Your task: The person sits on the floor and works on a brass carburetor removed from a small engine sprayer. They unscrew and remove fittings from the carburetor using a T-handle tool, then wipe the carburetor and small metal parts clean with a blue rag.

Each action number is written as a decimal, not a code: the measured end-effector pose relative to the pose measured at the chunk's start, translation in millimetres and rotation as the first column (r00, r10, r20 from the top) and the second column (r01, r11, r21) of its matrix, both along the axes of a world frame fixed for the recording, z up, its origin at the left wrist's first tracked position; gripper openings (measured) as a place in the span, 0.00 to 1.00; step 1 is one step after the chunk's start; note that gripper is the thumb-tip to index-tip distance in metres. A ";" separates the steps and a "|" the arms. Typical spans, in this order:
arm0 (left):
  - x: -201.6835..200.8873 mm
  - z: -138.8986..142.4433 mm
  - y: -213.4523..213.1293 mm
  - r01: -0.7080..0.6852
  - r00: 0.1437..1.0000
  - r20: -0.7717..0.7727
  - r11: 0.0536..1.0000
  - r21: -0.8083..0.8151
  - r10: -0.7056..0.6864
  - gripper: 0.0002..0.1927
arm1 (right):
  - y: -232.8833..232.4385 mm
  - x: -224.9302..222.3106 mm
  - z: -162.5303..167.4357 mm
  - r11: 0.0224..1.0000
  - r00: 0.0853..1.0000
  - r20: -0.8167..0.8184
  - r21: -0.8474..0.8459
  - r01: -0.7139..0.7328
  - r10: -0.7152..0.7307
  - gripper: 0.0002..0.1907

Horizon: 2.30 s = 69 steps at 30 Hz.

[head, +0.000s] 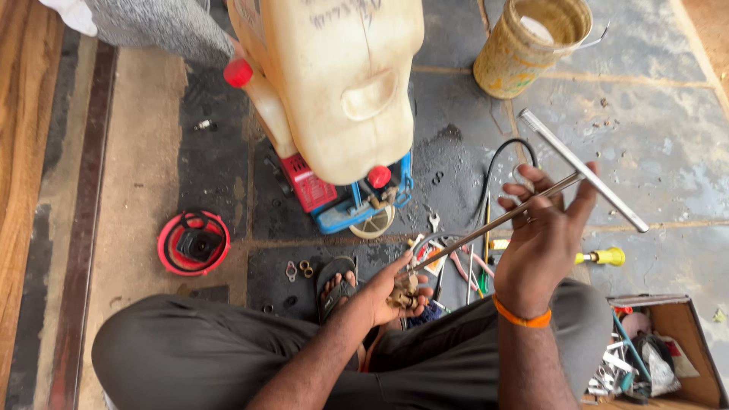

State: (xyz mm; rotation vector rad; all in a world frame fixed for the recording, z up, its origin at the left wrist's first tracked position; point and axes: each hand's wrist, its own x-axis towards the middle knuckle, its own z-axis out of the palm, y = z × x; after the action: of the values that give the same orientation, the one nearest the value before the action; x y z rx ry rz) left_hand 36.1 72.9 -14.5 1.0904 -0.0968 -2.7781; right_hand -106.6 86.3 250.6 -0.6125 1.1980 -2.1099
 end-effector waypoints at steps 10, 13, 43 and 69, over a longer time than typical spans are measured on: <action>3.0 10.8 0.3 0.032 0.999 0.008 0.999 -0.038 -0.032 0.37 | 4.3 -56.3 -27.5 0.771 0.728 0.269 -0.325 -0.548 0.631 0.23; 1.1 10.9 0.9 0.034 0.999 0.001 0.999 -0.028 -0.034 0.37 | 7.9 -39.4 -33.2 0.977 0.969 0.124 -0.039 -0.211 0.214 0.23; 2.2 16.1 -10.9 -0.003 0.997 -0.082 0.999 -0.035 0.000 0.39 | 72.3 -105.8 -23.2 0.996 0.992 0.086 -0.022 -0.088 0.090 0.20; -9.6 18.7 0.9 -0.027 0.986 0.149 0.944 -0.327 0.080 0.31 | 107.1 -176.7 -74.4 0.975 0.874 0.443 0.174 0.135 -0.200 0.05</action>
State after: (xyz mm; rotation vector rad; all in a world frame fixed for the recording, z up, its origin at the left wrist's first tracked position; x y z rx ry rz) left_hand 26.5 73.8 4.2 1.2017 -0.5159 -2.5011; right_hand -283.3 193.4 176.3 0.0656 1.1366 -2.1256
